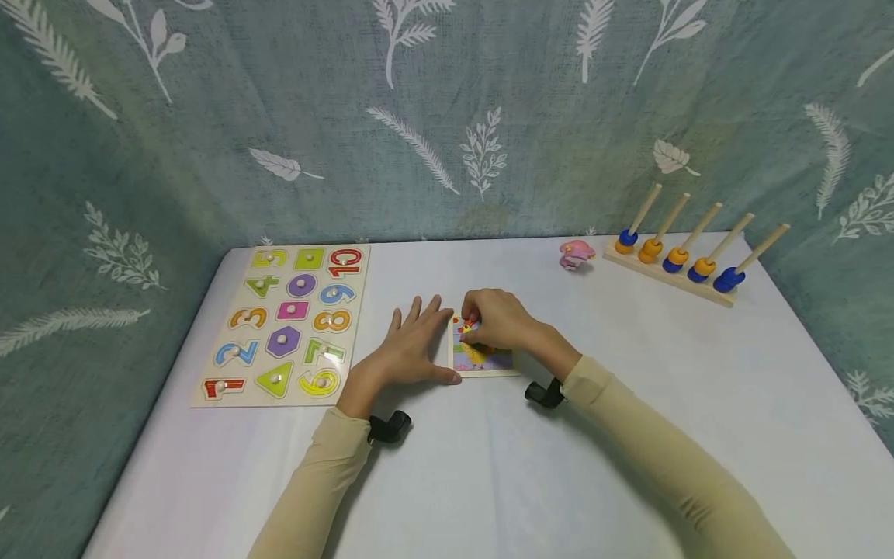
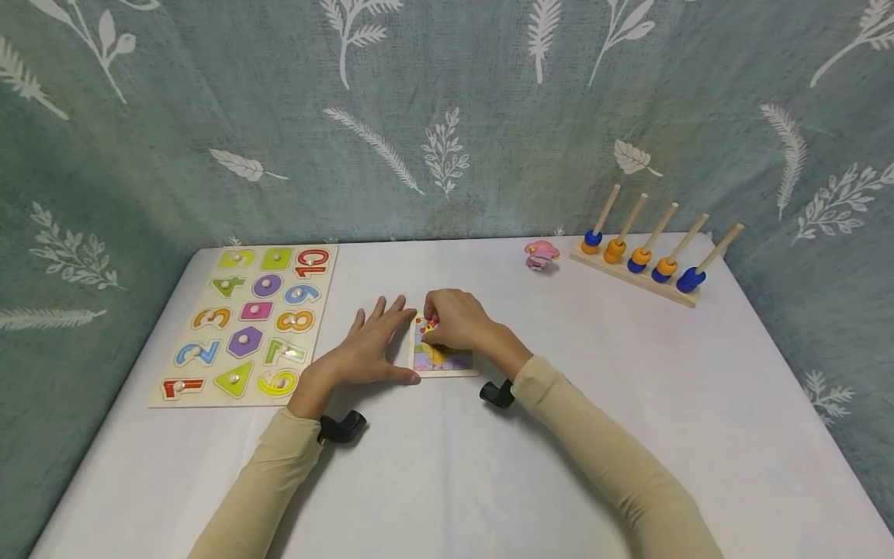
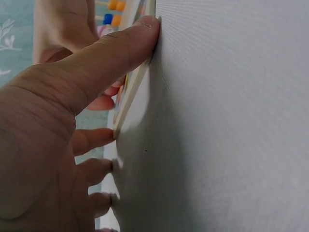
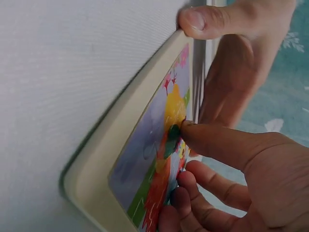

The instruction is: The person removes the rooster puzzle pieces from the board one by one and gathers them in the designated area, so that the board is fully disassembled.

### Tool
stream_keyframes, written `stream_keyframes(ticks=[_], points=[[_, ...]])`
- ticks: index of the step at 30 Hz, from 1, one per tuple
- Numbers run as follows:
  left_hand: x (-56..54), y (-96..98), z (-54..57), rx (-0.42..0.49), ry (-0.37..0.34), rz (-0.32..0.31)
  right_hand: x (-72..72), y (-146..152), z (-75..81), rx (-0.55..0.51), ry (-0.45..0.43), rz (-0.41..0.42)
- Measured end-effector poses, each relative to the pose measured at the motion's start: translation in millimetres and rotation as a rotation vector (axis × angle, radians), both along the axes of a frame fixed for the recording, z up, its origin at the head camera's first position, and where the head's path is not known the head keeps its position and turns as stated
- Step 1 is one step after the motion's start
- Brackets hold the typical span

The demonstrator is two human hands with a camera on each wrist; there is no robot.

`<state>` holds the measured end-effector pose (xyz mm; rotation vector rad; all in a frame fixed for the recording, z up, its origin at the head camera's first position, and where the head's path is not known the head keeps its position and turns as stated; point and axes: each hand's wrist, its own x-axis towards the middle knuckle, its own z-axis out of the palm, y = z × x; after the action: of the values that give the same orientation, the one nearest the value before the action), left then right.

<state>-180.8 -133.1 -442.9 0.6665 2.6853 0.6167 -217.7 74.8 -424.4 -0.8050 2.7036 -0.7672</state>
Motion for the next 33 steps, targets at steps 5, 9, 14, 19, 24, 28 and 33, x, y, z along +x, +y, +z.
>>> stream_keyframes(ticks=[5,9,14,19,24,28,33], points=[[-1.3,0.1,0.9,0.006,-0.002,-0.002,-1.3,1,1.5,-0.010,-0.017,-0.017],[-1.4,-0.2,0.3,0.010,0.001,-0.008,1.3,3,1.7,-0.016,-0.020,-0.029],[-0.7,-2.6,-1.1,0.023,-0.003,-0.005,5.4,0,2.0,-0.009,-0.012,-0.048],[-0.3,-2.0,-1.8,0.033,-0.004,-0.005,6.2,-2,4.1,0.041,0.010,-0.056],[-0.9,-1.7,-2.4,0.036,-0.002,-0.003,8.3,-4,5.7,0.098,0.069,-0.040],[0.2,-2.4,-2.9,0.038,-0.005,-0.003,12.4,-7,6.4,0.137,0.129,-0.019],[0.6,-2.5,-2.7,0.040,-0.002,0.000,14.4,-8,7.9,0.115,0.167,0.004]])
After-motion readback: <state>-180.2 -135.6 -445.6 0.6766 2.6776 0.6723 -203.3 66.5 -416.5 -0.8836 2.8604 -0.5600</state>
